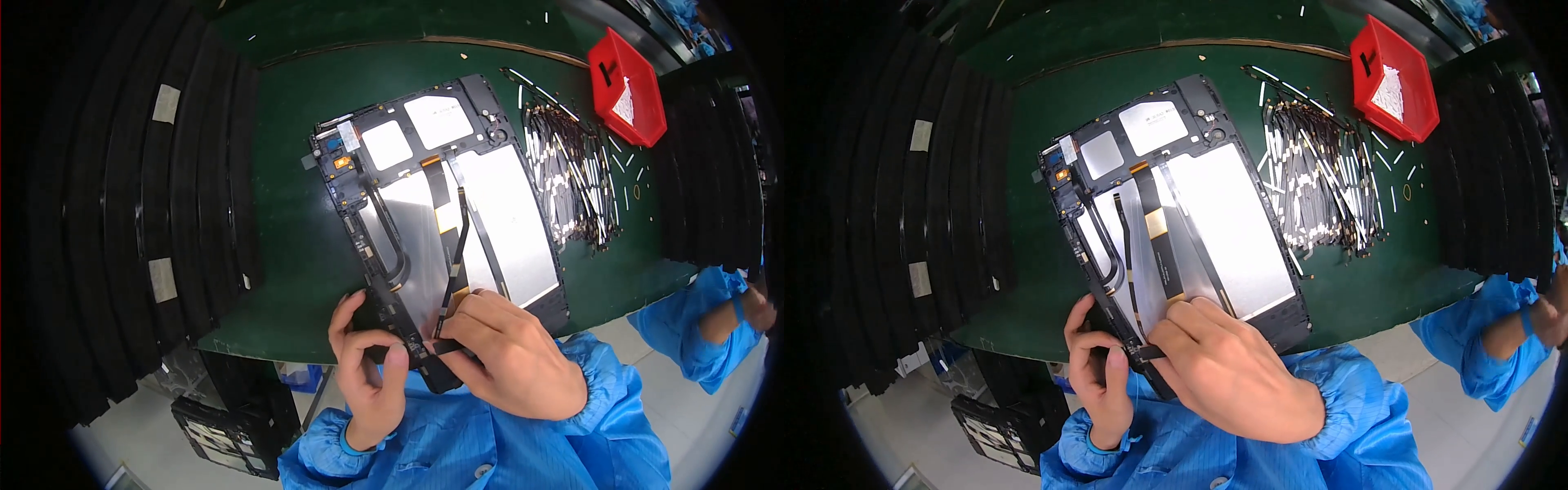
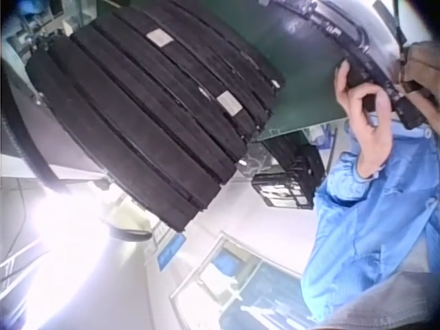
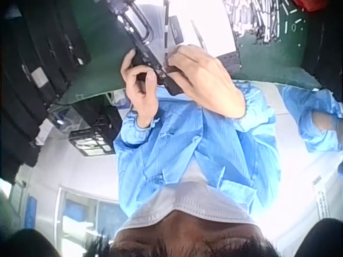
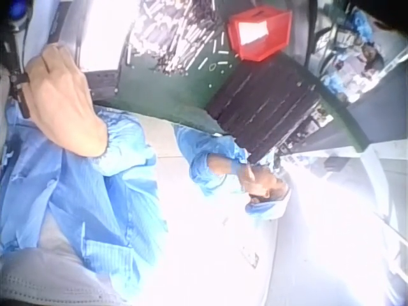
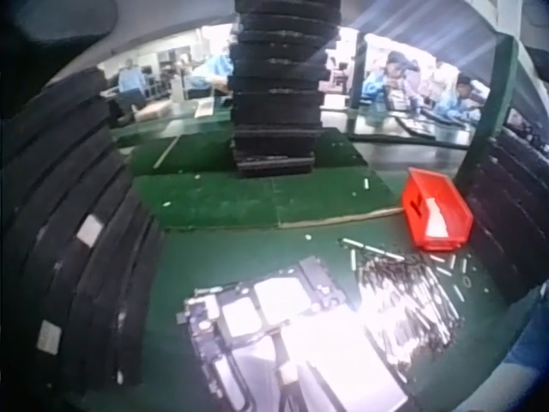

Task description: The person attaches ribbon cables onto tablet assemblies by hand, presses them into place, places the assemblies onto a stack, and then moves the stack across the workbench.

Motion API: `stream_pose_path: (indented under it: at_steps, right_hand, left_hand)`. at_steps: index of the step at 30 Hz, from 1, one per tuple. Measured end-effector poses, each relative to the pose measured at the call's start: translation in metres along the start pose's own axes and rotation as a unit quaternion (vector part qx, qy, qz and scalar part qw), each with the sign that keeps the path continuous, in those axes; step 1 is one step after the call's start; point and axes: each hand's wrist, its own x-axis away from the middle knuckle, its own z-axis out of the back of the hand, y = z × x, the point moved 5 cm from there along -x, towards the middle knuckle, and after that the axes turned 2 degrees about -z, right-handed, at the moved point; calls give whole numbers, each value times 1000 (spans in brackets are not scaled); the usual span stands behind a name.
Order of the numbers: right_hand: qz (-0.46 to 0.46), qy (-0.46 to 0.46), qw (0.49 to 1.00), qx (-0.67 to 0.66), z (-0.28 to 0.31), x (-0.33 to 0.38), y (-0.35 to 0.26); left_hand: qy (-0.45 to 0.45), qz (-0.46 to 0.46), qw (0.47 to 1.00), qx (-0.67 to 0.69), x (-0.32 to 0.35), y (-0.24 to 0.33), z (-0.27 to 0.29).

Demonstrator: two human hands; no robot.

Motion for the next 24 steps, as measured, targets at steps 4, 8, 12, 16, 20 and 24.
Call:
stream_pose_path:
  at_steps: [4,8,12,16,20,24]
  right_hand:
    - [-3,-21,1000,-23,2,-1,0]
    - [9,-23,999,-21,4,-2,-2]
    - [6,-18,1000,-20,0,-3,-2]
    - [-5,-7,1000,-10,1,-5,-5]
    - [-8,-8,1000,0,0,-5,-6]
    - [-10,-6,1000,8,-1,-4,-5]
  left_hand:
    - [-1,0,1000,-3,1,-3,1]
    - [-5,49,998,31,1,2,1]
    - [-16,22,999,25,1,1,4]
    - [-32,-11,999,-23,0,2,3]
    - [-28,14,999,-7,1,1,2]
    - [-32,-25,996,-74,-2,5,1]
